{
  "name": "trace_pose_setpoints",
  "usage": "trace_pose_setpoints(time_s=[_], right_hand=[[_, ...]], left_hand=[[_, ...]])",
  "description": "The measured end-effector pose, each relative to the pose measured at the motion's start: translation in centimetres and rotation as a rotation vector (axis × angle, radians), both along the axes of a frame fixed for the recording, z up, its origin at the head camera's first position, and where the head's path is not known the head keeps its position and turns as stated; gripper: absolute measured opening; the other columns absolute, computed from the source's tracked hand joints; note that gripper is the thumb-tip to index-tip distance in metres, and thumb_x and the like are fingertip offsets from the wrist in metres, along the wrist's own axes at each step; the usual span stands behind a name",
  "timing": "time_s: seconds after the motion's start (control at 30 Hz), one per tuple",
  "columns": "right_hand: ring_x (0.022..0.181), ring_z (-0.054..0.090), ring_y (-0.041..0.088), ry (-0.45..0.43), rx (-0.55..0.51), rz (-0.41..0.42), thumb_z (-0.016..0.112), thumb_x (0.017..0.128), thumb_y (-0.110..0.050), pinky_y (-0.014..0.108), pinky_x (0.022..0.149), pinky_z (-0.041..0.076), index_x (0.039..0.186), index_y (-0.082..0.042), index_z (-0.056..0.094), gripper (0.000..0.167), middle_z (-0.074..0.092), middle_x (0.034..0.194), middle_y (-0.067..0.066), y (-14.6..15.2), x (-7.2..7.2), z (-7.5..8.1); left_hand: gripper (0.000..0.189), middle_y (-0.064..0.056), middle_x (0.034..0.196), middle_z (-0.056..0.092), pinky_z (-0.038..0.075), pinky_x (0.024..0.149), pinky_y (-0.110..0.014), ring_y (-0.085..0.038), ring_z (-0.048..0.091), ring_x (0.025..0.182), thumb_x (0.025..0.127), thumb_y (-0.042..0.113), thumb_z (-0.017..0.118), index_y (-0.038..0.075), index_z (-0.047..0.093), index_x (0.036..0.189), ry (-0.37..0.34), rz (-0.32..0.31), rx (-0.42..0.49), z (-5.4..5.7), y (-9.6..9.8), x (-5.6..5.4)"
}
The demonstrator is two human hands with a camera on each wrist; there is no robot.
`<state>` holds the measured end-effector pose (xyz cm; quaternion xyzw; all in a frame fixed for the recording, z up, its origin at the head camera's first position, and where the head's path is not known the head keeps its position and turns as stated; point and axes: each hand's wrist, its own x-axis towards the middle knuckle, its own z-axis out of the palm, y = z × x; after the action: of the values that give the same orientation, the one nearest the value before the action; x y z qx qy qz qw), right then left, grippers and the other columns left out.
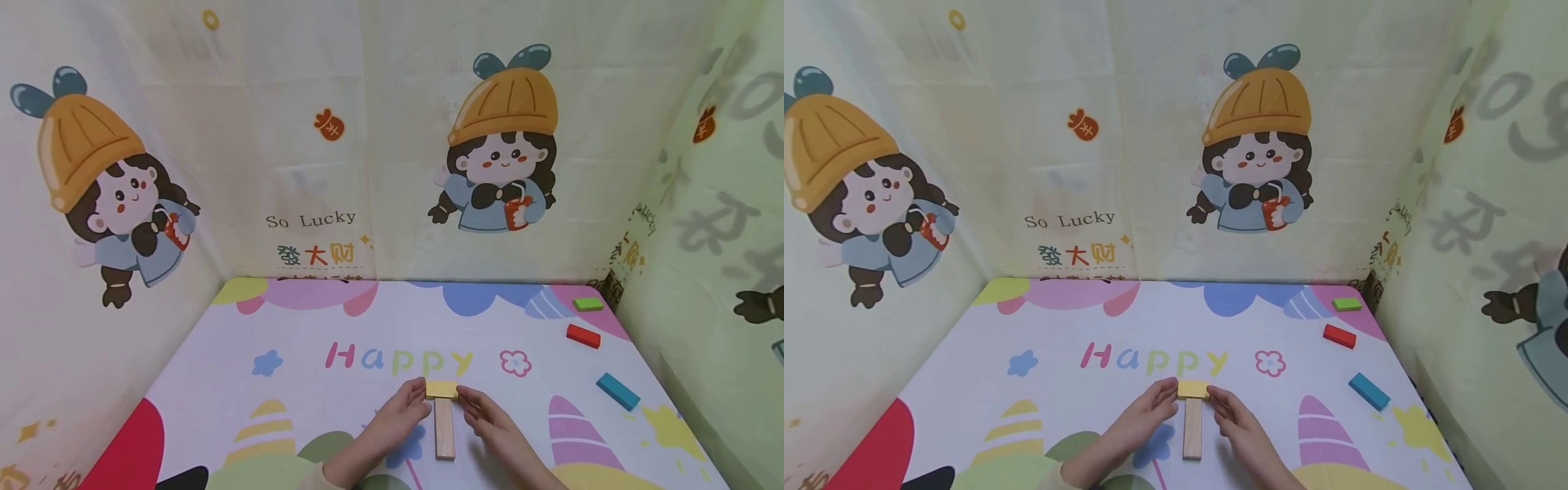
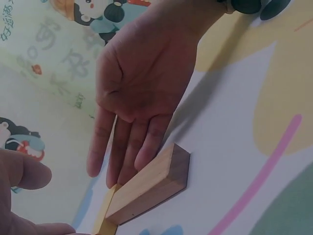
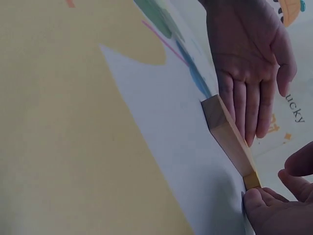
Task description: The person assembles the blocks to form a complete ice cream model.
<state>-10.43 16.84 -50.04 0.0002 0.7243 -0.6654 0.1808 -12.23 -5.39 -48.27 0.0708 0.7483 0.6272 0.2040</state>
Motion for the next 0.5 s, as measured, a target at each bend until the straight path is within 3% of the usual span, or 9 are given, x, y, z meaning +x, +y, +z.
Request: trace_pose_setpoints(time_s=[0.2, 0.3, 0.4, 0.5], right_hand=[[0.153, 0.026, 0.048, 0.071, -0.014, 0.069, 0.044, 0.098, 0.002, 0.033, 0.115, 0.044, 0.155, 0.008, 0.032, 0.059, 0.028, 0.165, 0.029, 0.5, 0.4, 0.0], [0.153, 0.025, 0.047, 0.097, -0.022, 0.085, 0.044, 0.099, 0.002, 0.029, 0.114, 0.044, 0.156, 0.009, 0.031, 0.059, 0.028, 0.165, 0.03, 0.6, 0.4, -0.1], [0.152, 0.03, 0.046, 0.107, -0.003, 0.071, 0.046, 0.102, -0.002, 0.023, 0.111, 0.046, 0.155, 0.008, 0.034, 0.055, 0.032, 0.163, 0.029, 0.7, 0.5, -0.2], [0.15, 0.037, 0.043, 0.115, 0.033, 0.046, 0.049, 0.105, -0.007, 0.015, 0.106, 0.045, 0.154, 0.006, 0.038, 0.052, 0.037, 0.161, 0.027, 1.0, 0.6, -0.2]], left_hand=[[0.065, -0.022, 0.161, 0.041, 0.034, 0.119, -0.057, -0.04, 0.04, 0.149, 0.103, 0.031, 0.061, 0.0, 0.039, 0.155, -0.011, -0.022, -0.05, 0.3, -0.2, 0.5], [0.066, -0.023, 0.161, 0.041, 0.035, 0.119, -0.056, -0.04, 0.04, 0.149, 0.102, 0.031, 0.061, -0.001, 0.038, 0.156, 0.025, -0.042, -0.081, 0.3, -0.2, 0.7], [0.069, -0.021, 0.161, 0.042, 0.038, 0.118, -0.056, -0.039, 0.043, 0.147, 0.1, 0.032, 0.063, 0.0, 0.038, 0.156, 0.142, -0.081, -0.221, 0.3, -0.1, 1.0], [0.076, -0.014, 0.164, 0.04, 0.04, 0.118, -0.053, -0.032, 0.044, 0.148, 0.096, 0.039, 0.068, 0.004, 0.039, 0.157, 0.295, -0.144, -0.428, 0.2, 0.1, 1.4]])
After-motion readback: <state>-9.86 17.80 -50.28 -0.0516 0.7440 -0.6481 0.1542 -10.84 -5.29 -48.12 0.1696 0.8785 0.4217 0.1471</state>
